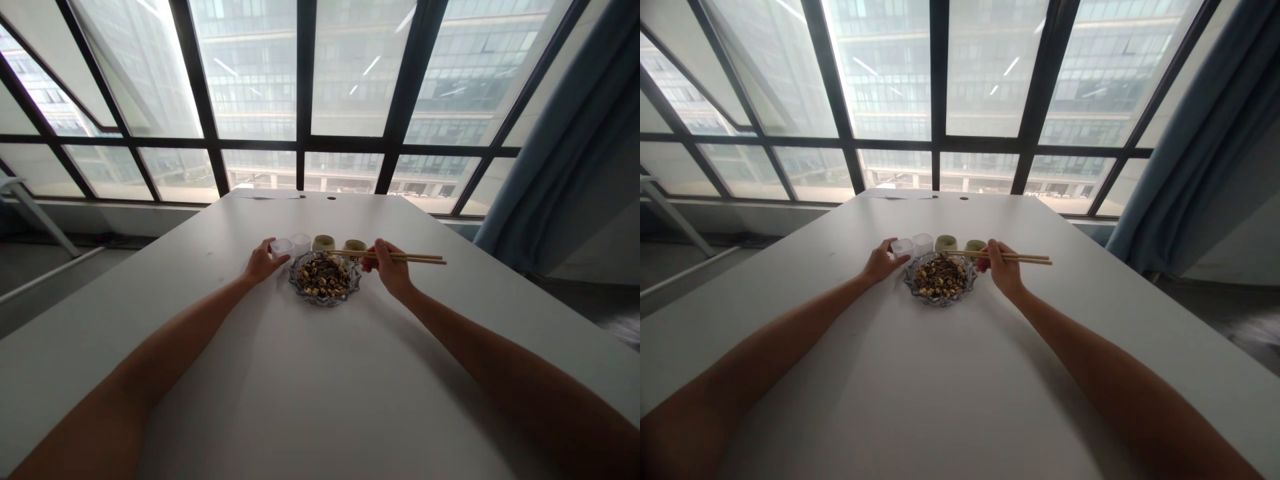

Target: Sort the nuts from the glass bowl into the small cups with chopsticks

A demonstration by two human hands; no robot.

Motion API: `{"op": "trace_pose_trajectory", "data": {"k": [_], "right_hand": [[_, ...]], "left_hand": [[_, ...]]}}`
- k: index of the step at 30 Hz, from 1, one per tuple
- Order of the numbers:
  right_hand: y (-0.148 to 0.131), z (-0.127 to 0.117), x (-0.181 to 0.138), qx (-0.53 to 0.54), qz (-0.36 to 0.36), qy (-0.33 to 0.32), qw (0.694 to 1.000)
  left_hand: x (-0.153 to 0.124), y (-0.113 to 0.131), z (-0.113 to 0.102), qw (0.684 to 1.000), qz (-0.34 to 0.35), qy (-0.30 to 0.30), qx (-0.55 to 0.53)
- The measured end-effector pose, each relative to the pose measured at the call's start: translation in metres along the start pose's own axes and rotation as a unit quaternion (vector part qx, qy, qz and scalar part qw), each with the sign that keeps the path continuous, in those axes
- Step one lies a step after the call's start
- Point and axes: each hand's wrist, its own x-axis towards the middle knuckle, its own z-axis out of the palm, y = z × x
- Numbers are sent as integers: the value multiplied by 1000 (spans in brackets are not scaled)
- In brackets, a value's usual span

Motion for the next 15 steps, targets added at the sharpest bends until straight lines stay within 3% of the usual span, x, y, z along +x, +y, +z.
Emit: {"op": "trace_pose_trajectory", "data": {"k": [5,11,15], "right_hand": [[13,-4,-10,6,26,32,999],[17,-7,-26,-34,-2,69,997],[13,-3,-33,-67,-47,53,995]], "left_hand": [[-4,1,-2,998,48,19,-25],[-7,2,-1,995,90,38,0],[-8,2,-2,991,127,43,10]]}}
